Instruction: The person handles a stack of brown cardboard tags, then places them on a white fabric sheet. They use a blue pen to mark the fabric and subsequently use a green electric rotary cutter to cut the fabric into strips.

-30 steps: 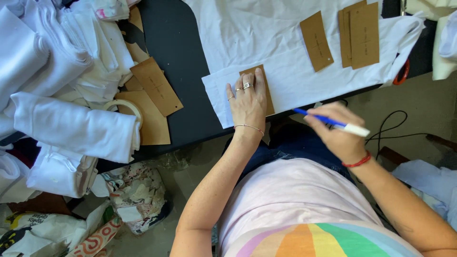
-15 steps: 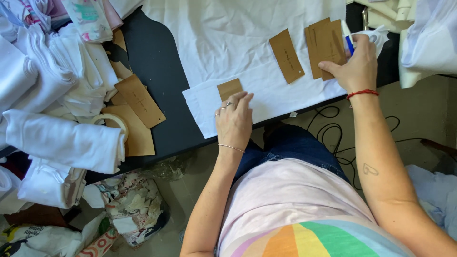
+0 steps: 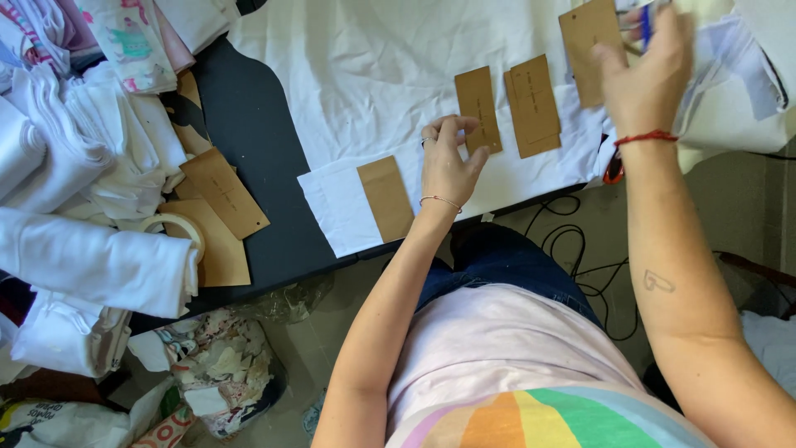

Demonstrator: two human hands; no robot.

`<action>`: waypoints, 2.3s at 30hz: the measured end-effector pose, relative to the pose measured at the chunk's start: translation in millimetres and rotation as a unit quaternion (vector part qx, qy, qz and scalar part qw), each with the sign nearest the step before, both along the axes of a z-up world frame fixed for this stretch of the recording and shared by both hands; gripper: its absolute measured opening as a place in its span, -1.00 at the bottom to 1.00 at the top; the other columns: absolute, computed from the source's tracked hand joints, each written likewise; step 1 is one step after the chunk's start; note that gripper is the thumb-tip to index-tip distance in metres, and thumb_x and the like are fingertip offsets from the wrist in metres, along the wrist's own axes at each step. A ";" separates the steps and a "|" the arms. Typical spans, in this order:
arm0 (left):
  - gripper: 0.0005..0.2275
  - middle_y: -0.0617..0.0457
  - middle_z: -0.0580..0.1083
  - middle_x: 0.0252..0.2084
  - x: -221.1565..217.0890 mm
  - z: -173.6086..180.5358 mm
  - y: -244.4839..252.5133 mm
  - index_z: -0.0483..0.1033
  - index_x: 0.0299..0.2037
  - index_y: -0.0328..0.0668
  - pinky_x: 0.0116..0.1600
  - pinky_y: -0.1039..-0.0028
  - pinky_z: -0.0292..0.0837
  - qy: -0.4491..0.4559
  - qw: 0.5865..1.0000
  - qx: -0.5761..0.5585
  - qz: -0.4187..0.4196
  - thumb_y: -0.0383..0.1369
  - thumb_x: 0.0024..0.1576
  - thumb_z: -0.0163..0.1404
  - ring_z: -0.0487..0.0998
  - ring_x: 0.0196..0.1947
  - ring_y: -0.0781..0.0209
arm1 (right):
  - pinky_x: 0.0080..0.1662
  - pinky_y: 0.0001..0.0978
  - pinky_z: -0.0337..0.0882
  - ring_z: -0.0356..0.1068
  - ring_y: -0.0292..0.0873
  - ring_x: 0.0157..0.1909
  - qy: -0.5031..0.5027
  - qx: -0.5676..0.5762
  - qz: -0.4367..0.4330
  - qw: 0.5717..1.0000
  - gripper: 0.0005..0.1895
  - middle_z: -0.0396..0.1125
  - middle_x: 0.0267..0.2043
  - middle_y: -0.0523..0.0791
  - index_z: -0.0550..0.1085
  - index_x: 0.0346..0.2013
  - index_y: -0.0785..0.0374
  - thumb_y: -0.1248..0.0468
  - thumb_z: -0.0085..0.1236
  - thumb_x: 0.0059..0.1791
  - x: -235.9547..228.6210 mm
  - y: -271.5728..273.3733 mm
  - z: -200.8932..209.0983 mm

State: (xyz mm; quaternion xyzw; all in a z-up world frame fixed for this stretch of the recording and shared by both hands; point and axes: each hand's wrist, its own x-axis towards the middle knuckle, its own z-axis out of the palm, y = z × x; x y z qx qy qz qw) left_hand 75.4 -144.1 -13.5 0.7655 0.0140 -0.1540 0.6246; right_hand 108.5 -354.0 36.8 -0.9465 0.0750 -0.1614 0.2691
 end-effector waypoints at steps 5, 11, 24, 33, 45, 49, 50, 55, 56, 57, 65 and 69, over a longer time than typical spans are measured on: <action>-0.59 0.02 0.20 0.01 16.6 -16.5 -12.8 0.33 -0.05 0.02 -0.07 0.45 0.37 0.091 0.995 0.033 -0.005 -0.39 -0.18 -0.08 0.41 -0.18 0.14 | -0.33 -0.29 0.22 0.16 -0.16 -0.38 0.287 0.056 -0.033 0.956 -0.47 0.16 -0.39 -0.13 0.19 -0.27 0.25 0.15 0.35 -0.28 -13.8 36.0 -10.3; -0.48 0.04 0.16 0.04 50.4 -11.0 -10.3 0.21 0.05 0.07 -0.26 0.60 0.50 0.030 0.997 -0.027 0.062 -0.46 -0.21 -0.05 0.38 -0.13 0.19 | -0.34 -0.50 0.22 0.14 -0.34 -0.45 0.284 0.169 -0.083 0.940 -0.67 0.19 -0.50 -0.25 0.33 -0.37 0.16 0.22 0.32 -0.26 -17.5 15.9 -34.0; -0.73 0.14 0.46 -0.39 24.4 40.1 7.2 0.34 -0.18 -0.08 -0.38 0.59 0.37 0.140 0.986 -0.068 0.052 -0.25 -0.08 -0.06 0.49 -0.49 0.35 | -0.18 -0.46 0.50 0.43 -0.31 -0.24 0.098 0.305 -0.104 0.942 -0.76 0.39 -0.26 -0.14 0.34 -0.28 0.17 0.45 0.14 -0.17 -2.0 -2.0 -22.9; -0.77 0.21 0.50 -0.41 -14.5 31.2 72.2 0.43 -0.29 0.06 -0.37 0.70 0.44 0.134 0.987 -0.077 0.040 -0.21 -0.12 0.11 0.53 -0.43 0.39 | -0.41 -0.74 0.19 0.15 -0.50 -0.51 0.261 0.347 0.064 0.899 -0.75 0.28 -0.49 -0.21 0.41 -0.38 0.23 0.24 0.29 -0.22 -48.5 106.2 -5.3; -0.83 0.25 0.28 -0.52 -64.7 -6.2 119.8 0.33 -0.23 0.22 -0.35 0.54 0.29 -0.293 0.849 0.440 -0.018 -0.42 0.06 -0.16 0.40 -0.47 0.32 | -0.38 -0.60 0.19 0.13 -0.40 -0.52 0.334 0.187 0.095 0.919 -0.78 0.34 -0.47 -0.31 0.39 -0.31 0.09 0.19 0.18 -0.20 -70.2 138.4 -34.1; -0.83 0.22 0.30 -0.46 -69.2 4.0 116.8 0.34 -0.24 0.16 -0.33 0.56 0.23 -0.309 0.852 0.423 -0.006 -0.45 0.08 -0.20 0.39 -0.41 0.29 | -0.40 -0.59 0.19 0.14 -0.39 -0.53 0.331 0.175 0.091 0.923 -0.75 0.34 -0.47 -0.30 0.38 -0.29 0.06 0.17 0.19 -0.20 -71.9 142.4 -34.3; -0.84 0.23 0.32 -0.40 -69.2 3.5 116.3 0.34 -0.24 0.17 -0.31 0.56 0.22 -0.314 0.853 0.418 -0.010 -0.44 0.08 -0.21 0.39 -0.37 0.29 | -0.40 -0.59 0.19 0.15 -0.39 -0.53 0.327 0.169 0.088 0.925 -0.74 0.34 -0.47 -0.30 0.37 -0.27 0.05 0.17 0.18 -0.20 -72.4 143.4 -32.8; -0.83 0.33 0.33 -0.26 -67.7 1.0 113.0 0.34 -0.23 0.24 -0.26 0.60 0.19 -0.321 0.856 0.403 -0.030 -0.39 0.10 -0.25 0.37 -0.26 0.36 | -0.42 -0.54 0.22 0.18 -0.34 -0.55 0.321 0.162 0.080 0.929 -0.73 0.34 -0.46 -0.27 0.36 -0.24 0.07 0.21 0.15 -0.20 -73.9 147.8 -27.6; -0.86 0.31 0.33 -0.24 -65.5 3.5 112.5 0.34 -0.24 0.22 -0.26 0.59 0.19 -0.330 0.856 0.397 -0.033 -0.38 0.09 -0.23 0.37 -0.26 0.34 | -0.43 -0.54 0.22 0.18 -0.33 -0.55 0.315 0.159 0.083 0.932 -0.73 0.34 -0.46 -0.27 0.36 -0.24 0.07 0.22 0.15 -0.20 -73.5 147.8 -27.9; -0.88 0.29 0.33 -0.23 -65.4 6.4 112.5 0.34 -0.26 0.20 -0.26 0.59 0.18 -0.337 0.856 0.391 -0.037 -0.36 0.09 -0.20 0.37 -0.26 0.33 | -0.44 -0.54 0.22 0.18 -0.33 -0.56 0.310 0.155 0.086 0.934 -0.73 0.34 -0.46 -0.27 0.36 -0.24 0.07 0.22 0.15 -0.20 -75.1 148.2 -28.0; -0.88 0.27 0.32 -0.14 -67.3 -6.6 106.5 0.38 -0.30 0.18 -0.23 0.54 0.19 -0.365 0.837 0.405 -0.044 -0.28 -0.03 -0.04 0.34 -0.21 0.29 | -0.42 -0.42 0.24 0.22 -0.18 -0.50 0.210 0.140 0.111 0.961 -0.80 0.32 -0.38 -0.15 0.40 -0.26 0.14 0.28 0.16 -0.15 -71.2 142.7 -21.8; -0.74 0.25 0.30 -0.05 -68.5 -7.5 102.4 0.34 -0.30 0.10 -0.12 0.49 0.16 -0.337 0.832 0.431 -0.092 -0.20 -0.17 0.08 0.30 -0.10 0.29 | -0.23 -0.42 0.28 0.20 -0.19 -0.33 0.106 0.261 0.086 0.956 -0.76 0.21 -0.26 -0.05 0.45 -0.31 0.28 0.22 -0.13 0.07 -61.5 131.1 -11.0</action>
